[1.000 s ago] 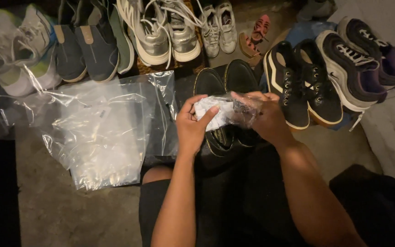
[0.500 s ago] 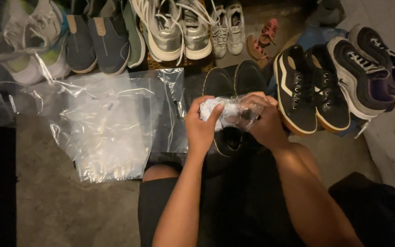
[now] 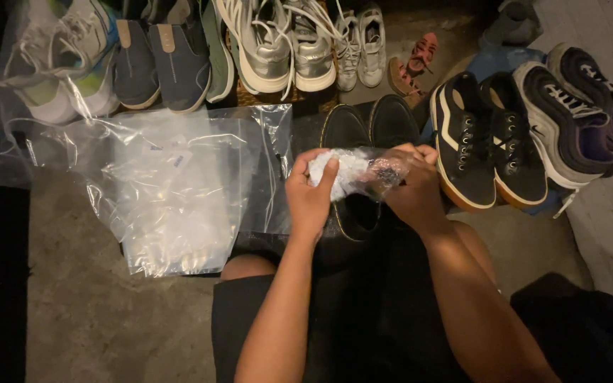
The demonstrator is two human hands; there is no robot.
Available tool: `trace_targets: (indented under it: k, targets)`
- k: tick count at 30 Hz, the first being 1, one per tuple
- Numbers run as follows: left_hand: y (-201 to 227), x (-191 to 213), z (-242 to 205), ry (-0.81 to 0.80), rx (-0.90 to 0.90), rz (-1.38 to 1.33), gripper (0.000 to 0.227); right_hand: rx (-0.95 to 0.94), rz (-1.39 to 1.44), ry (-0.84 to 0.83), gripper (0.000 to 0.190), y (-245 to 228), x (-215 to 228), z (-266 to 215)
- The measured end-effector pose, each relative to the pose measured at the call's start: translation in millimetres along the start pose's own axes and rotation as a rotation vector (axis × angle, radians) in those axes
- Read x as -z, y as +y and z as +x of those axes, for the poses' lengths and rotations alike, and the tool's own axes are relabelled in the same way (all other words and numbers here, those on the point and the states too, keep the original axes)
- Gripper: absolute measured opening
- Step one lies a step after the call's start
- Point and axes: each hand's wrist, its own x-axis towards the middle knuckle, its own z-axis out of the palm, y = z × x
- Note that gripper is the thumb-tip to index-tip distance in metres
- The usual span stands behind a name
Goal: The person wipes a pair of black shoes with a white cloth, then places them into a clear plastic bag. The surrounding area contains multiple other shoes and plastic bags.
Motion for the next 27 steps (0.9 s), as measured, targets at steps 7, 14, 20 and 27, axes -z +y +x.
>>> trace_targets:
  k: [7, 14, 20, 27]
  targets:
    - [5.4, 2.9, 5.4, 0.034, 0.045, -0.079, 0.046, -0.027, -0.024, -0.149, 0.016, 17.4, -11.2, -16.6]
    - [-16.9, -6.2, 8.7, 0.021, 0.092, -0.169, 0.046, -0.135, -0.210, -0.376, 0.018, 13.5, -9.6, -14.1]
    - [-35.0, -9.2, 15.2, -0.012, 0.115, -0.338, 0.039, -0.117, -0.343, -0.390, 0.025, -0.7, -5.0, -7.3]
    - [-71.6, -13.9, 19.5, -0.039, 0.152, -0.462, 0.044, -0.306, -0.237, -0.320, 0.021, -22.8, -1.5, -1.2]
